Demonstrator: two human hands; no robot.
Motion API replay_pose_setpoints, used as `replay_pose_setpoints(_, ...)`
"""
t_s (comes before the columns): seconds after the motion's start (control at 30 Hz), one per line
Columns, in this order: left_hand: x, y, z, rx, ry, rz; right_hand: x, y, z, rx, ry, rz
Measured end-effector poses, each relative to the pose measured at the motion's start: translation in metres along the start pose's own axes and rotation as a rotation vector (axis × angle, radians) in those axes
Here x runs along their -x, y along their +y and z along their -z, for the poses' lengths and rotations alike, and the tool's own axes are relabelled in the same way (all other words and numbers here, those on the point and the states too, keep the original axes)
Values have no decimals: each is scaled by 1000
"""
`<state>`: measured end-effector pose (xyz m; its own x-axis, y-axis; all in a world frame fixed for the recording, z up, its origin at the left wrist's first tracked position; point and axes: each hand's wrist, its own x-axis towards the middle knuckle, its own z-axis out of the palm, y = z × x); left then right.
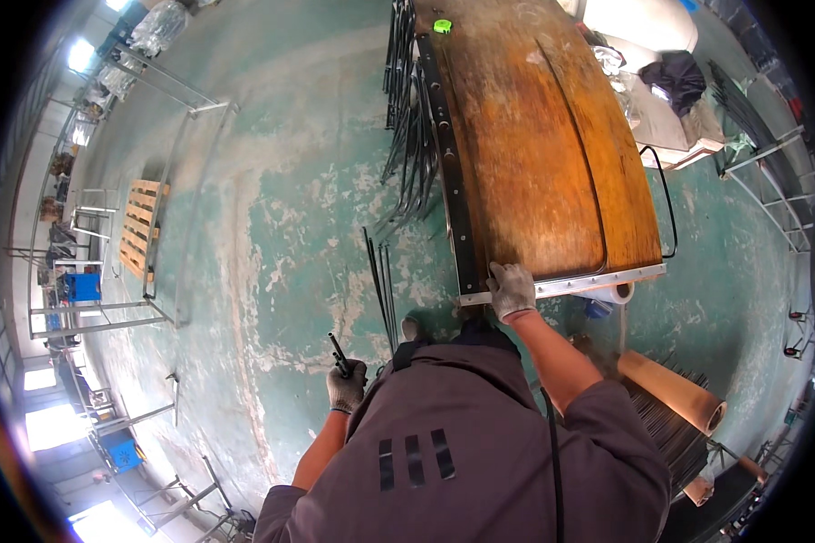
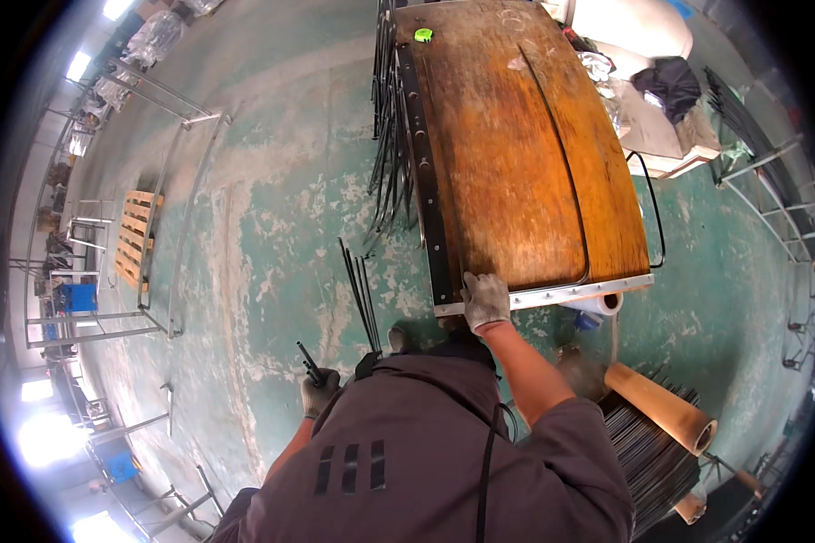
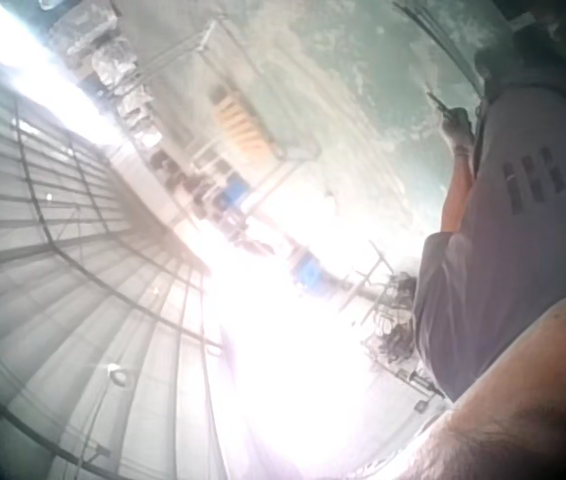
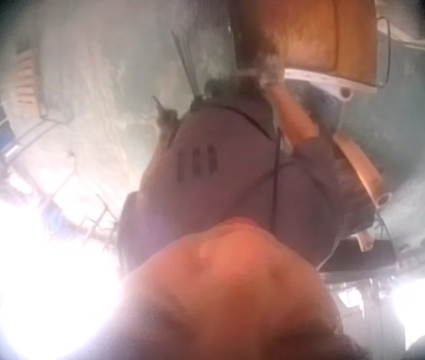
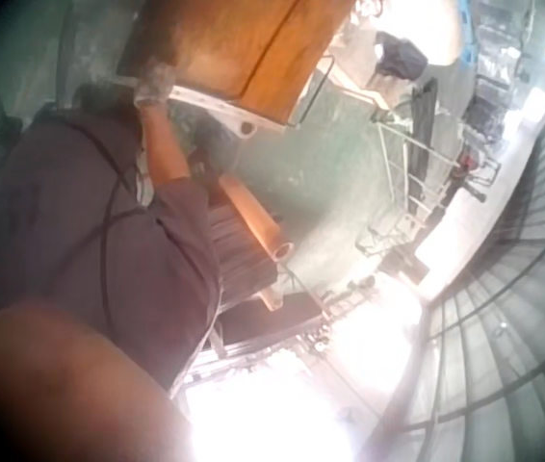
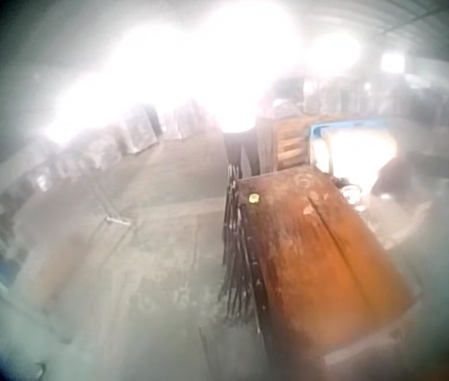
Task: The person picks up a bundle of bent metal rods from a wooden workbench and arranges them into a rectangular frame shape. They hold the frame up for inspection and then place it back onto the workbench.
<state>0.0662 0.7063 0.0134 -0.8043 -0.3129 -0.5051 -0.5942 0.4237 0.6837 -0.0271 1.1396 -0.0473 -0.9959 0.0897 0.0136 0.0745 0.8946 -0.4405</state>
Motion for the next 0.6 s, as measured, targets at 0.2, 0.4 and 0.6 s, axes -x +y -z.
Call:
replay_pose_setpoints(0.2, -3, -3, 2, -124, -47, -62, 2, 1, 3, -49, -40, 59)
replay_pose_setpoints(0.4, -3, 4, -2, -48, -67, -57, 6, 11, 16, -89, -2, 111)
replay_pose_setpoints(0.6, 1, 6, -3, 56, -48, -24, 14, 76, 57, 70, 63, 19)
